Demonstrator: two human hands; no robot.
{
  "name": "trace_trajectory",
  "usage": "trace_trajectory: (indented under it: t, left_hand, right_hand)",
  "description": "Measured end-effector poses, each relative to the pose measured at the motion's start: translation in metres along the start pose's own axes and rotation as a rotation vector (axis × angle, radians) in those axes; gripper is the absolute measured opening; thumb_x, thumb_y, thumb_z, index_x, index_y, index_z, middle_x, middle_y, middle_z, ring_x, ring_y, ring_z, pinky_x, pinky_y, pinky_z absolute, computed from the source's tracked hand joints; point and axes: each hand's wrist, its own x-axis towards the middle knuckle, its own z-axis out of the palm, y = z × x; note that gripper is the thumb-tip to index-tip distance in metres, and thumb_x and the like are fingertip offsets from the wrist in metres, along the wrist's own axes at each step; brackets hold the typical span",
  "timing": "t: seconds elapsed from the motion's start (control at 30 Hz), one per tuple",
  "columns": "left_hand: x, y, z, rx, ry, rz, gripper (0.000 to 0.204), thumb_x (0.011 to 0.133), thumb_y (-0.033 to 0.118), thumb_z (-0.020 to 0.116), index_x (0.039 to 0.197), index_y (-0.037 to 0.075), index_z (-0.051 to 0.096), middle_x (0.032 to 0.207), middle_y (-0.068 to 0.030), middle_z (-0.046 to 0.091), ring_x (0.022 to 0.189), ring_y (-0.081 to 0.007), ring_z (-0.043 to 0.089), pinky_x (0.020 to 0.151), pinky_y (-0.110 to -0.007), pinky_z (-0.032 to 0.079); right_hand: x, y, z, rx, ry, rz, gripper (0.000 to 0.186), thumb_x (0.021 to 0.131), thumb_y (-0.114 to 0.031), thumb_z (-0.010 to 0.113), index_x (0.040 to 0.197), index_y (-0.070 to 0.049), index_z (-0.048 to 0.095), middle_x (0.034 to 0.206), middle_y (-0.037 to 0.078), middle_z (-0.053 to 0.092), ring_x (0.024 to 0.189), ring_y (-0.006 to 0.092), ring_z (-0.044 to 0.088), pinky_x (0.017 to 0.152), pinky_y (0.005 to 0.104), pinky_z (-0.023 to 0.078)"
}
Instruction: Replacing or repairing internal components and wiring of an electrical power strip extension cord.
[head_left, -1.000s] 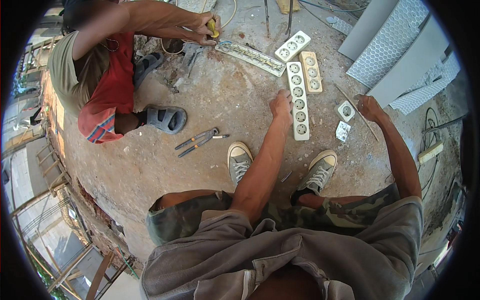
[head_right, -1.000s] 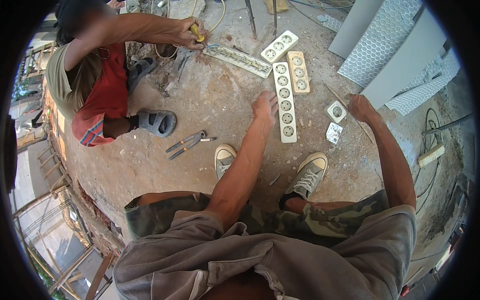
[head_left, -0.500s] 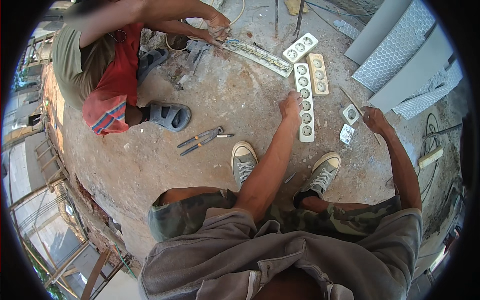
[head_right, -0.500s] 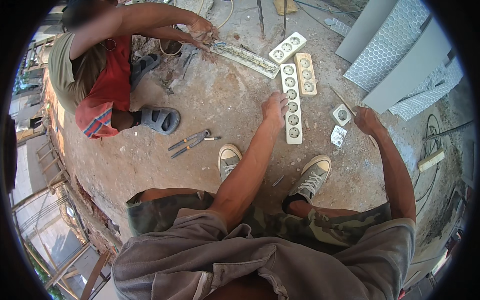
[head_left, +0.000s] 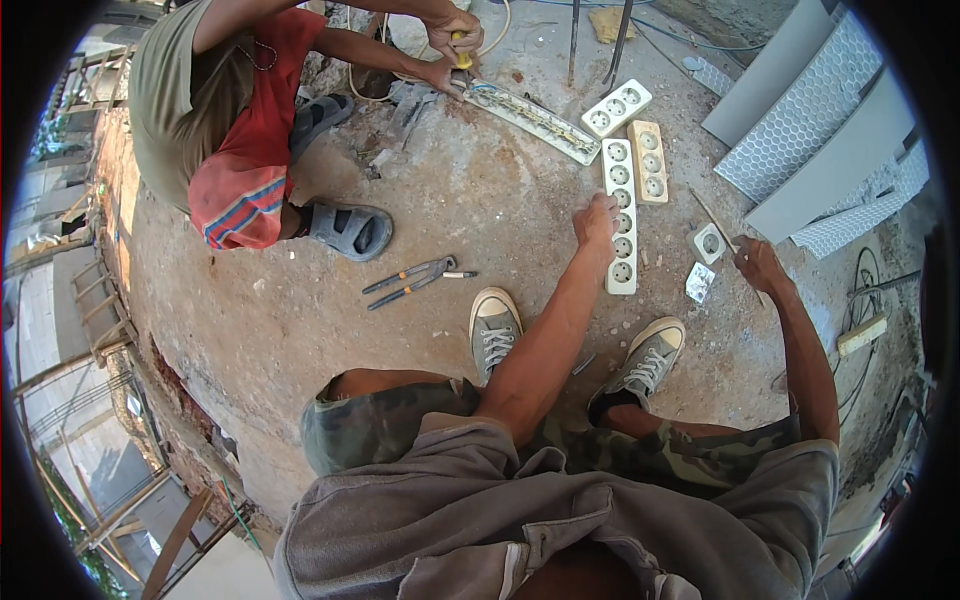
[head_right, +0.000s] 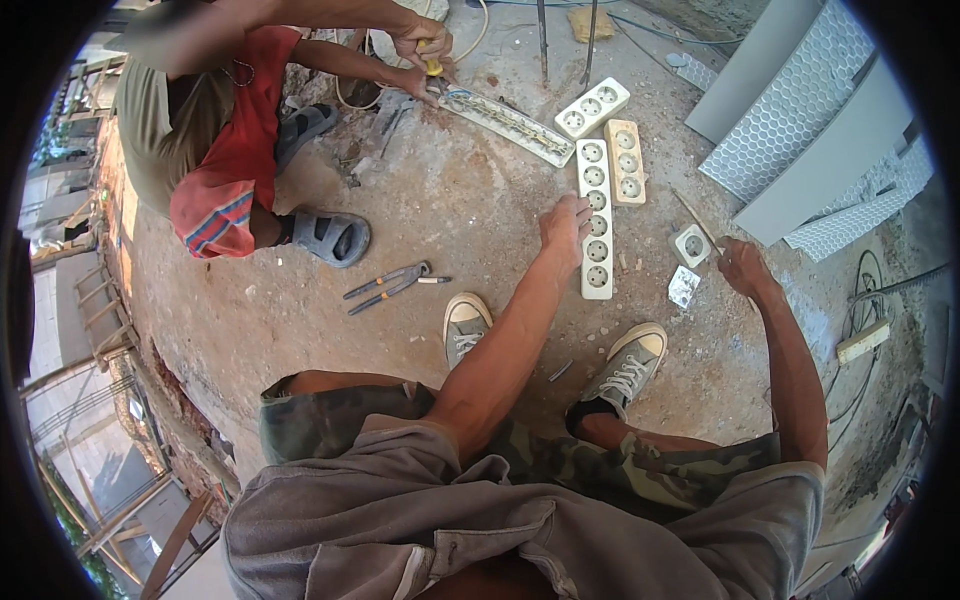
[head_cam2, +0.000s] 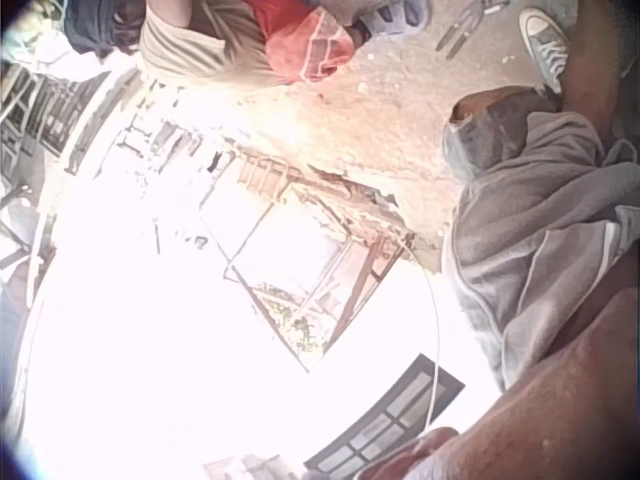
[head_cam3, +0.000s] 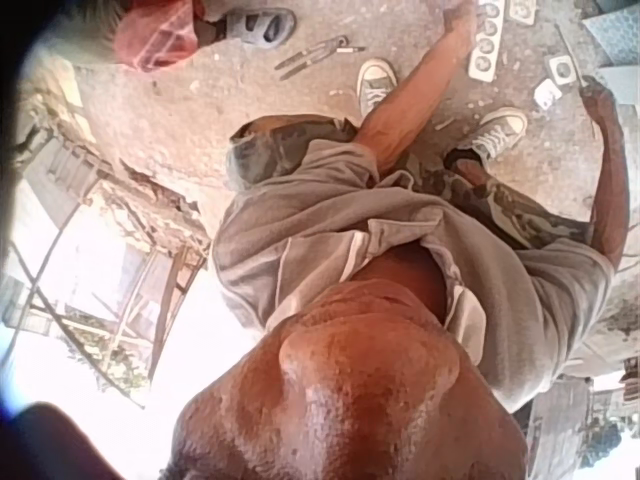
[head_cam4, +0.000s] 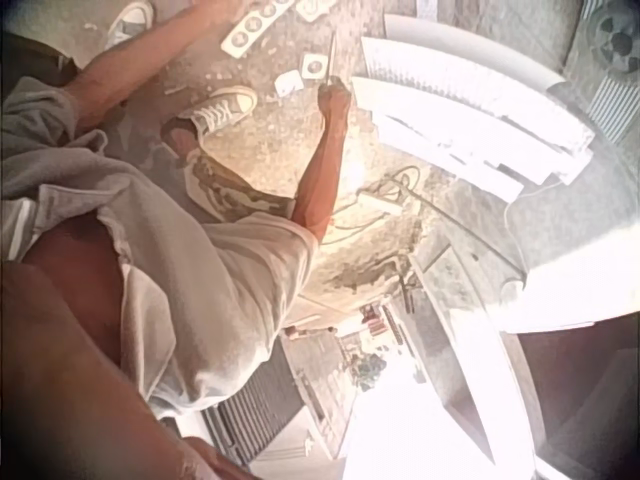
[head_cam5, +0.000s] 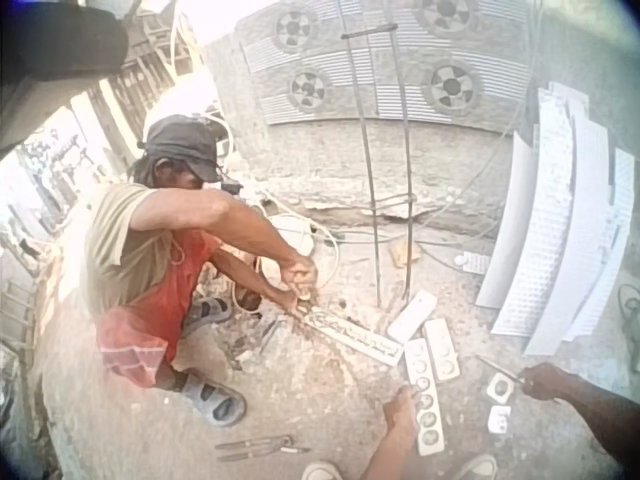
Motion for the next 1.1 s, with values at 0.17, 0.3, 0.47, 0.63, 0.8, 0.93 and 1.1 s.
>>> trace_trajectory:
  t: [0.17, 0.3, 0.47, 0.63, 0.8, 0.93, 1.1]
  left_hand:
    - [-0.005, -0.002, 0.005, -0.02, 0.082, -0.005, 0.035, 0.093, 0.026, 0.051, 0.115, -0.001, 0.057, 0.108, -0.0121, 0.064, 0.094, -0.0195, 0.061, 0.072, -0.028, 0.048]
    - [-0.011, -0.002, 0.004, -0.01, 0.013, -0.033, 0.049, 0.093, 0.028, 0.048, 0.132, -0.002, 0.041, 0.128, -0.0185, 0.053, 0.118, -0.0296, 0.052, 0.098, -0.04, 0.04]
    - [-0.009, -0.003, 0.006, -0.008, 0.02, -0.026, 0.048, 0.093, 0.027, 0.048, 0.132, -0.002, 0.041, 0.126, -0.0189, 0.054, 0.116, -0.0293, 0.053, 0.096, -0.039, 0.042]
    - [-0.002, 0.002, 0.016, -0.026, 0.011, -0.031, 0.047, 0.093, 0.026, 0.048, 0.13, -0.002, 0.043, 0.125, -0.0183, 0.055, 0.115, -0.029, 0.054, 0.096, -0.039, 0.042]
    - [0.008, 0.008, -0.015, -0.028, 0.064, 0.053, 0.042, 0.091, 0.029, 0.053, 0.12, -0.001, 0.052, 0.114, -0.0156, 0.062, 0.106, -0.0247, 0.059, 0.091, -0.037, 0.045]
    - [0.038, -0.047, -0.022, 0.021, 0.1, 0.007, 0.031, 0.086, 0.028, 0.063, 0.105, 0.003, 0.063, 0.091, -0.0047, 0.065, 0.083, -0.0152, 0.064, 0.067, -0.026, 0.048]
    - [-0.033, -0.016, -0.024, 0.441, 0.112, -0.069, 0.033, 0.084, 0.03, 0.064, 0.083, -0.003, 0.068, 0.084, -0.0121, 0.067, 0.081, -0.0167, 0.064, 0.065, -0.035, 0.049]
  right_hand:
    - [-0.005, -0.007, -0.006, 0.255, 0.003, 0.137, 0.027, 0.082, -0.013, 0.06, 0.107, -0.003, 0.06, 0.084, 0.025, 0.063, 0.078, 0.0394, 0.063, 0.068, 0.0457, 0.05]
    - [-0.012, -0.009, -0.003, 0.276, 0.068, 0.132, 0.025, 0.081, -0.013, 0.06, 0.104, -0.003, 0.059, 0.079, 0.024, 0.061, 0.076, 0.0412, 0.062, 0.067, 0.0461, 0.05]
    - [-0.011, -0.005, 0.001, 0.246, 0.06, 0.114, 0.023, 0.082, -0.014, 0.059, 0.102, -0.003, 0.06, 0.084, 0.022, 0.06, 0.077, 0.039, 0.06, 0.067, 0.045, 0.048]
    - [-0.004, 0.033, 0.022, -0.115, -0.041, -0.086, 0.02, 0.084, -0.016, 0.054, 0.101, -0.007, 0.06, 0.104, 0.014, 0.059, 0.084, 0.0269, 0.056, 0.06, 0.0373, 0.04]
    - [0.021, -0.015, -0.003, 0.011, 0.12, -0.123, 0.028, 0.079, -0.012, 0.063, 0.104, -0.001, 0.061, 0.08, 0.022, 0.065, 0.075, 0.0365, 0.065, 0.065, 0.0429, 0.051]
    - [0.002, -0.003, 0.024, 0.161, 0.01, 0.09, 0.032, 0.074, -0.022, 0.064, 0.099, -0.001, 0.065, 0.091, 0.022, 0.066, 0.09, 0.0373, 0.063, 0.081, 0.0438, 0.05]
    - [0.036, 0.004, 0.045, -0.034, -0.467, 0.122, 0.047, 0.076, -0.047, 0.063, 0.103, -0.01, 0.069, 0.1, 0.025, 0.065, 0.099, 0.0344, 0.062, 0.094, 0.0395, 0.045]
